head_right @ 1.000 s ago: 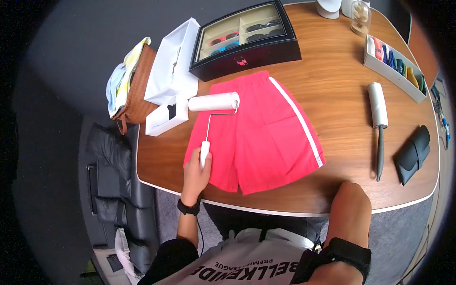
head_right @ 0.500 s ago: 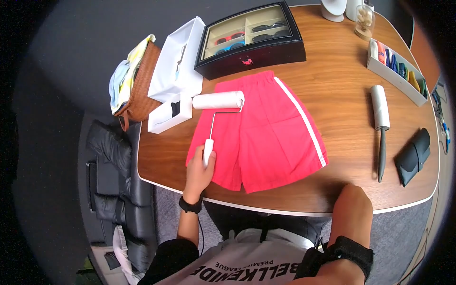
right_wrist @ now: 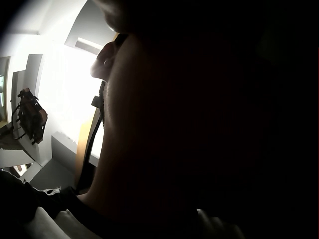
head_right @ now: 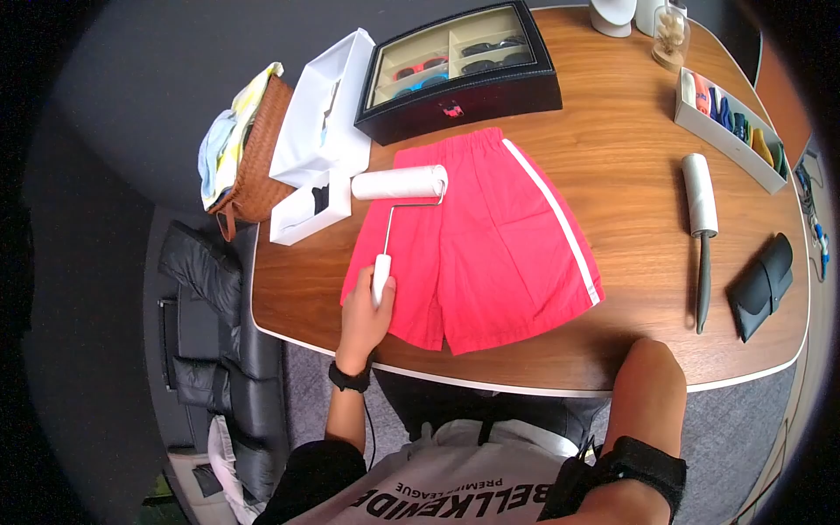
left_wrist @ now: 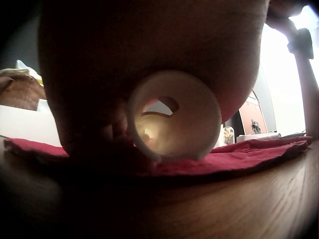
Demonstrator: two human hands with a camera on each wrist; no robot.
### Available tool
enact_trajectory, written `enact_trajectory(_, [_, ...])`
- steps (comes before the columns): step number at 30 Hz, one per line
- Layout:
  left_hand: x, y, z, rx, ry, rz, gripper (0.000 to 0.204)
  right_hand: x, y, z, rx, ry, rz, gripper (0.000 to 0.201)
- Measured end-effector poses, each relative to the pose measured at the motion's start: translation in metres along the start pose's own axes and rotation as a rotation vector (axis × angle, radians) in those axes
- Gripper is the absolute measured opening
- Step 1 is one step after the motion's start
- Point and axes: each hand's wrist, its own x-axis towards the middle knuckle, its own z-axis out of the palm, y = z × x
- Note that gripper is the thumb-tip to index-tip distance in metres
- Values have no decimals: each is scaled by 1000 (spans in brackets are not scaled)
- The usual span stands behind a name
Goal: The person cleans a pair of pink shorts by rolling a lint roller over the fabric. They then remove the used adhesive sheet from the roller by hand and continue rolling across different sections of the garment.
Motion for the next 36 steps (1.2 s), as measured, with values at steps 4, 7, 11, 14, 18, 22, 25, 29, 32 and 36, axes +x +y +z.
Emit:
enact_trajectory(4, [0,4,-1,1,-6,-13,27,-2,0,1,31,11,7,26])
enact_trajectory(7, [0,5,-2,-5,-13,-23,27,-2,0,2,53,15,14,25])
enact_trajectory(11, [0,5,-2,-14,-9,-22,26,-4,0,2,86,21,24,25])
enact_trajectory(14, [0,5,-1,-10,1,-8,26,-5,-1,3,110,26,30,24])
enact_trajectory(18, [0,5,-1,-5,4,-9,26,-7,-1,4,143,31,41,24])
enact_trajectory(22, [0,3,0,-10,17,2,26,-8,-1,4,176,34,53,23])
enact_trajectory(25, [0,4,-1,-10,-4,-18,27,-10,-2,5,202,36,63,23])
enact_trajectory(29, [-1,3,-1,-6,-7,-20,27,-12,-2,6,236,38,75,22])
enact_trajectory(32, [0,3,-1,1,-8,-12,28,-13,-3,6,261,38,86,21])
enact_trajectory(36, [-1,2,-1,-1,-5,-10,28,-16,-3,7,295,35,100,21])
